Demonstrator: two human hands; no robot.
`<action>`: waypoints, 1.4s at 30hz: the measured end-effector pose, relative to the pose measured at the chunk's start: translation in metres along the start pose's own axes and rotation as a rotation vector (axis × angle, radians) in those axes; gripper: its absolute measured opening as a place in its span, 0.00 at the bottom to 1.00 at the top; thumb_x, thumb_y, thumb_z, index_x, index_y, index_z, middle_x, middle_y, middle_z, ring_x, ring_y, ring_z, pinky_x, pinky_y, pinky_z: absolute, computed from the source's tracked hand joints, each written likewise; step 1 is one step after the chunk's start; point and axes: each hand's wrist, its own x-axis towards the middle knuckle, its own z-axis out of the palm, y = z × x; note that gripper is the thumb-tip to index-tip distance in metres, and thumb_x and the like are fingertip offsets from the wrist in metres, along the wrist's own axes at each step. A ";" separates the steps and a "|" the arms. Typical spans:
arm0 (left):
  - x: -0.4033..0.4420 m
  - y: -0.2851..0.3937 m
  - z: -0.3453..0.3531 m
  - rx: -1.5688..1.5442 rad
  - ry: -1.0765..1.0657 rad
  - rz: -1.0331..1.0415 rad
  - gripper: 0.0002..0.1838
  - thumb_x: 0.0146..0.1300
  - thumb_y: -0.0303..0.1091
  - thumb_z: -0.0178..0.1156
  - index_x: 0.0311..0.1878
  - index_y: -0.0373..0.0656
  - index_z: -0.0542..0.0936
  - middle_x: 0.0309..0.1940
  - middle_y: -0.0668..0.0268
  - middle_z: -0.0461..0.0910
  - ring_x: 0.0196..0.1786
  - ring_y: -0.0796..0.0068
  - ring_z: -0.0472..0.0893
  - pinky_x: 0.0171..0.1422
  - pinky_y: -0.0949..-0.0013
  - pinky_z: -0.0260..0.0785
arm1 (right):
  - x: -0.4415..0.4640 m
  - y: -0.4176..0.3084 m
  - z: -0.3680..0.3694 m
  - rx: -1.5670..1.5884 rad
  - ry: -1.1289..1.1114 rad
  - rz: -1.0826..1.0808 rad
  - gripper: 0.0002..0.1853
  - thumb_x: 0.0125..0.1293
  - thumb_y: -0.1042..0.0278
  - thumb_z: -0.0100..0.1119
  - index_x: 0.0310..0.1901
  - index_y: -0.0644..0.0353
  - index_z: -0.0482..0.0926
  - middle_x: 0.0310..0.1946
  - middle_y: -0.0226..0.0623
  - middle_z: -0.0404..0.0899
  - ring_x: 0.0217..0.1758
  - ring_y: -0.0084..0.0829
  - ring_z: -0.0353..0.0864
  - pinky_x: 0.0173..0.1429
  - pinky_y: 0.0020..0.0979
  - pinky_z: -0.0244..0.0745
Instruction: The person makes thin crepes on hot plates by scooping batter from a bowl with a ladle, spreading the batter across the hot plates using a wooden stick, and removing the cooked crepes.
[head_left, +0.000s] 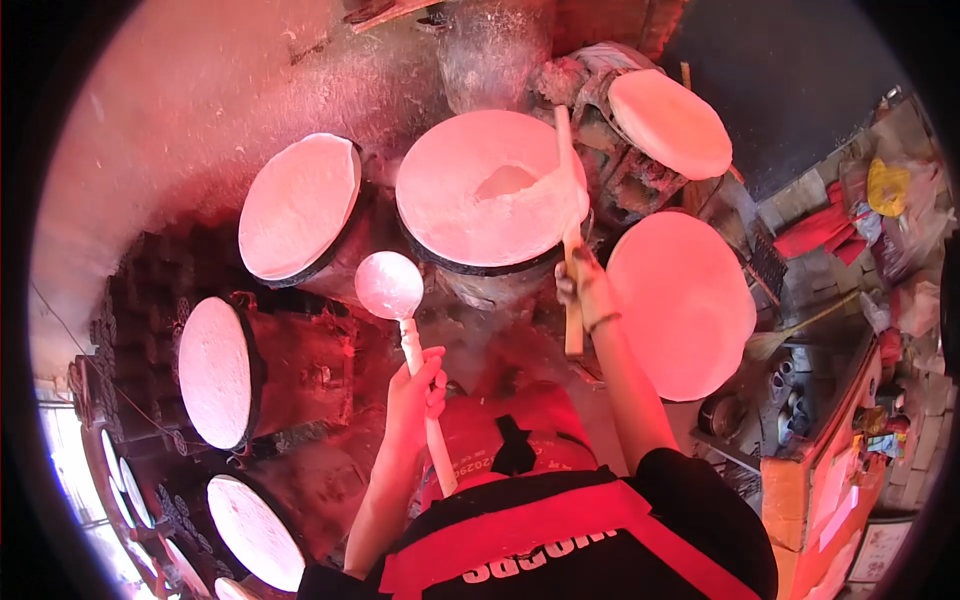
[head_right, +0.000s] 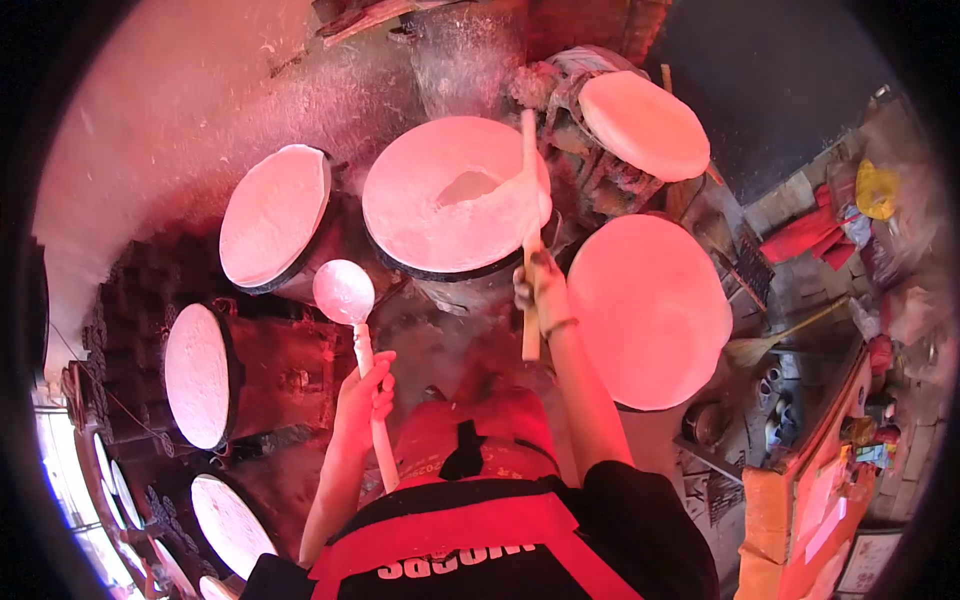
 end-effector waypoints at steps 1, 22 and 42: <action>-0.001 0.003 0.001 0.033 0.003 0.031 0.13 0.65 0.30 0.53 0.51 0.40 0.70 0.23 0.71 0.70 0.16 0.87 0.61 0.15 0.81 0.50 | 0.009 -0.004 0.011 -0.050 0.055 -0.049 0.14 0.68 0.52 0.48 0.52 0.41 0.67 0.19 0.25 0.67 0.11 0.17 0.58 0.15 0.22 0.54; 0.014 0.035 -0.049 -0.043 -0.098 -0.062 0.07 0.66 0.31 0.50 0.46 0.42 0.68 0.27 0.69 0.67 0.21 0.85 0.64 0.18 0.81 0.54 | -0.029 0.027 0.048 -0.231 0.209 -0.280 0.20 0.65 0.56 0.55 0.59 0.43 0.71 0.11 0.17 0.56 0.09 0.14 0.53 0.13 0.19 0.47; 0.074 0.054 -0.044 0.204 -0.166 -0.085 0.06 0.65 0.30 0.52 0.43 0.42 0.69 0.23 0.72 0.66 0.18 0.86 0.63 0.16 0.82 0.52 | -0.104 0.041 0.051 -0.476 -0.029 0.012 0.21 0.67 0.65 0.54 0.61 0.52 0.71 0.22 0.15 0.65 0.18 0.09 0.56 0.21 0.17 0.52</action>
